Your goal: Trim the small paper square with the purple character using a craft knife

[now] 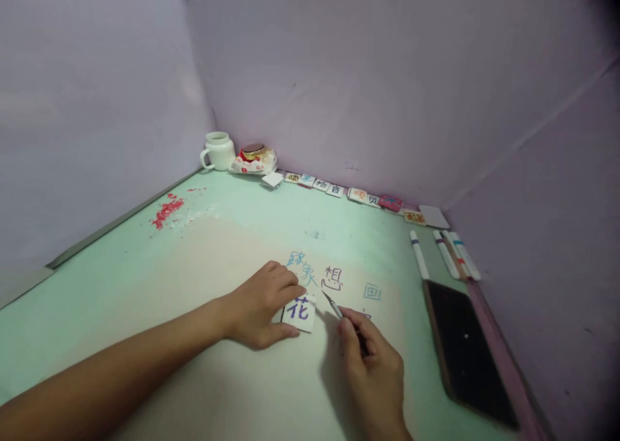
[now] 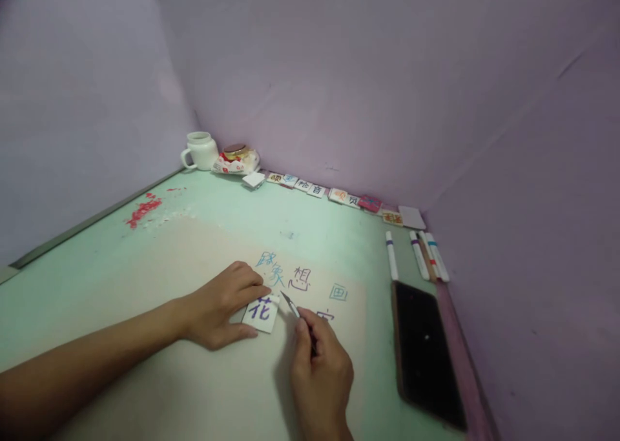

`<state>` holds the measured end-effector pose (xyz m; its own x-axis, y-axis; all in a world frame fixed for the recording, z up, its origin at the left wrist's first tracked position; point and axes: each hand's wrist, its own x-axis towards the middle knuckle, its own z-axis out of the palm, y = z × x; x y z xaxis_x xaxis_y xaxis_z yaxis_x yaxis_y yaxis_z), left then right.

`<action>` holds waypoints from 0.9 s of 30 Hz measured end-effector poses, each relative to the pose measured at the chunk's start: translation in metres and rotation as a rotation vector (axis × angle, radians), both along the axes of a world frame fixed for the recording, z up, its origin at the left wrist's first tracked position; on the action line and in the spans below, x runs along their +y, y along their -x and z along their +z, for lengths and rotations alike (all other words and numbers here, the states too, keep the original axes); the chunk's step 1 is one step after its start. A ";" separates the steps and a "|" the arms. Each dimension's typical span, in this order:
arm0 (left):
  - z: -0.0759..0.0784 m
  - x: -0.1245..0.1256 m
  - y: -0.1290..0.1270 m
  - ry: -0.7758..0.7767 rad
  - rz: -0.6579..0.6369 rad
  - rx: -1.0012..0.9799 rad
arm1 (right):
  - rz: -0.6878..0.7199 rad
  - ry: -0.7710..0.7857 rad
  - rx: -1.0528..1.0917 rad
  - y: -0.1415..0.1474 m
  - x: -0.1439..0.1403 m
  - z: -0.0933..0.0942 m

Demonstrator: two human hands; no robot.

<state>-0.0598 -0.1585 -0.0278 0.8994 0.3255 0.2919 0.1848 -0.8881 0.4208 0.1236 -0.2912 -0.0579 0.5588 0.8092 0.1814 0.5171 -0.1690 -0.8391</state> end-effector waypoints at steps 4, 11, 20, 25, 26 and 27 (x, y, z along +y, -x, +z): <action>-0.002 0.000 -0.001 -0.032 -0.003 -0.017 | -0.001 0.006 -0.014 0.003 -0.001 0.003; -0.002 -0.001 -0.002 -0.039 0.000 -0.016 | 0.025 -0.057 -0.085 0.002 -0.002 0.007; 0.007 0.003 -0.004 0.080 0.020 0.085 | -0.182 0.022 -0.010 0.019 0.001 0.014; 0.008 0.003 -0.004 0.095 0.022 0.079 | -0.169 0.060 -0.073 0.015 -0.001 0.014; 0.008 0.003 -0.004 0.094 0.019 0.072 | -0.161 0.065 -0.082 0.014 -0.001 0.014; 0.007 0.003 -0.003 0.093 0.015 0.069 | -0.152 0.069 -0.093 0.014 -0.002 0.015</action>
